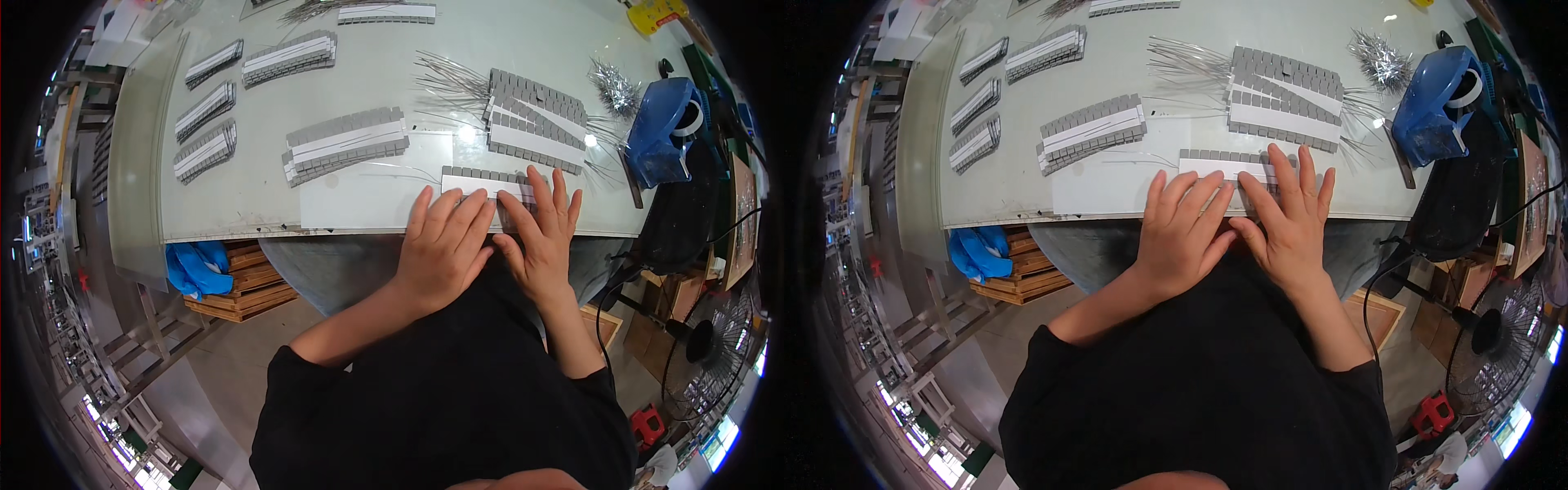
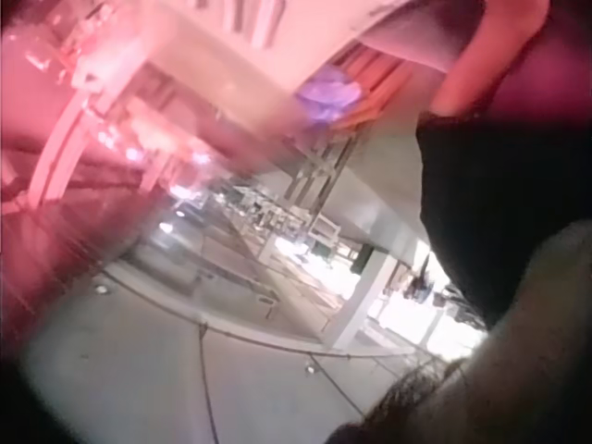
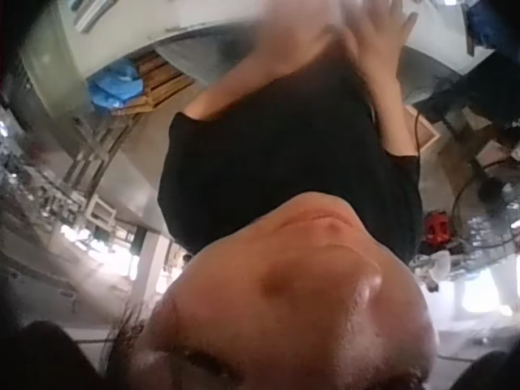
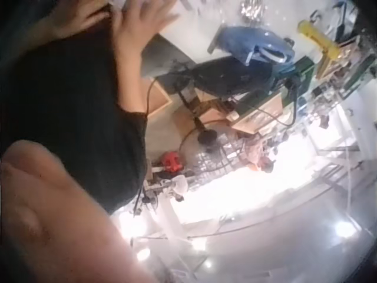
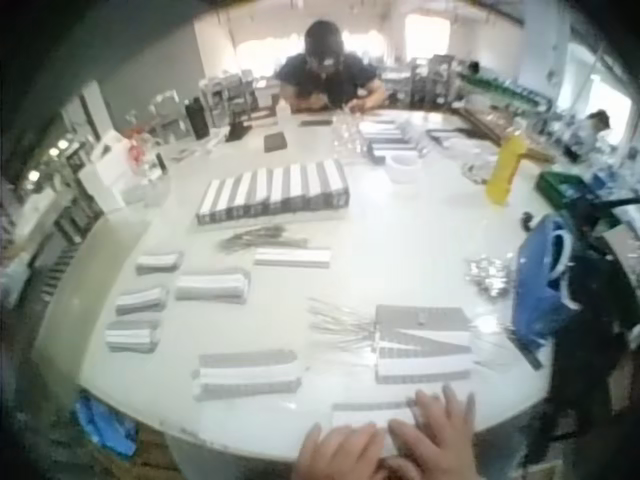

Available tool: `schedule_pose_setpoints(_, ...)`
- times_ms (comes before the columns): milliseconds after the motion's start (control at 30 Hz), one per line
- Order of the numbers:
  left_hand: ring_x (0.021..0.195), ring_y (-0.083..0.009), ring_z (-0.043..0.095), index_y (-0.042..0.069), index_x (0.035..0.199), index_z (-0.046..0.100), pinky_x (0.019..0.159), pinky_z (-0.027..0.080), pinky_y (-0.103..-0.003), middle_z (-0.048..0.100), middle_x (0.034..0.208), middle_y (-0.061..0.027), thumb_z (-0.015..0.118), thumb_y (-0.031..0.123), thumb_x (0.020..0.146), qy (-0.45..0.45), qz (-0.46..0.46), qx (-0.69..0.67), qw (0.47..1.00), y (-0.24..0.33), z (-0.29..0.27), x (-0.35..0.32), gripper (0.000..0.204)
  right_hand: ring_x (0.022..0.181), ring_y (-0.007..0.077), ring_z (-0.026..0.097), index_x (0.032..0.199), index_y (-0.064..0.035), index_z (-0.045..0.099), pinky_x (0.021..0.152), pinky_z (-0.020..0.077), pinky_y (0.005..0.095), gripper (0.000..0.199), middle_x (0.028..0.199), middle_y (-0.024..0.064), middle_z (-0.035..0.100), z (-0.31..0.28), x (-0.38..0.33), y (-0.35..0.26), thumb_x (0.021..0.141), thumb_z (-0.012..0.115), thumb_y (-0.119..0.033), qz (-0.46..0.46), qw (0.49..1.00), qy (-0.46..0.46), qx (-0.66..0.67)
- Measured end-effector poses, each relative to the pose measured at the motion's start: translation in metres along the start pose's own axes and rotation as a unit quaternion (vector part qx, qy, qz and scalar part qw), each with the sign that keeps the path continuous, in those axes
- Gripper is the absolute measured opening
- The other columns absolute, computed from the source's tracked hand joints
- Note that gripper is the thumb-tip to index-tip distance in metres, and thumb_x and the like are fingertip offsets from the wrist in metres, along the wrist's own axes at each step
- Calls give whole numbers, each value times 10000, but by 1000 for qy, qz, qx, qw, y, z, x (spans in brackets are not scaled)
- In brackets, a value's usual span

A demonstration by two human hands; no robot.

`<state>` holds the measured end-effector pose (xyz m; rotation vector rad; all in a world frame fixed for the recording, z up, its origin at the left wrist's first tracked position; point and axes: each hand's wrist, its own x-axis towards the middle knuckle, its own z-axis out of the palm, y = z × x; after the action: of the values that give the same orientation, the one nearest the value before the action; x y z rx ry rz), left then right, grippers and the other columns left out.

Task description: Assembling electronic components by placing small metal wires into a jig and securing them with adhesive tape strips.

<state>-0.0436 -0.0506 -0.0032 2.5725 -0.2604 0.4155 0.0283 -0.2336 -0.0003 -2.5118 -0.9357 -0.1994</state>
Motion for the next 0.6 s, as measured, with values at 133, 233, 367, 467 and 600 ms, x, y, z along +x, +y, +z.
schedule_pose_setpoints(133,1156,-325,521,14,1301,628,1035,430,-513,566,1366,-110,785,219,750,-1,35,-29,999,-6,1,9,608,1485,423,302,1282,-163,688,1194,98,638,499,1561,126,433,1,0,1,917,645,-500,-1,1000,3,-1)
schedule_pose_setpoints(233,1129,-316,518,1,1264,650,1015,452,-482,579,1353,-100,775,204,733,6,56,-1,998,-8,-1,13,582,1483,423,304,1280,-167,690,1192,104,642,503,1560,127,434,0,0,1,929,620,-522,-1,1000,-3,0)
schedule_pose_setpoints(367,1137,-315,518,9,1258,659,1023,444,-488,591,1353,-87,760,206,750,8,66,5,998,-8,-2,14,554,1483,422,305,1278,-170,691,1192,108,641,512,1559,127,434,-1,0,2,940,596,-544,0,1000,-5,4)
schedule_pose_setpoints(467,1142,-314,517,24,1259,664,1026,440,-489,593,1367,-74,747,214,762,14,79,11,997,-10,-1,13,539,1484,421,304,1277,-170,691,1192,108,641,516,1560,126,432,-1,0,2,944,586,-550,1,1000,-5,9)
schedule_pose_setpoints(600,1146,-313,520,42,1265,666,1032,434,-488,592,1379,-71,742,217,765,19,78,15,997,-12,1,11,535,1486,422,302,1280,-172,690,1193,104,641,509,1563,128,428,-1,1,1,951,582,-545,4,1000,-7,18)
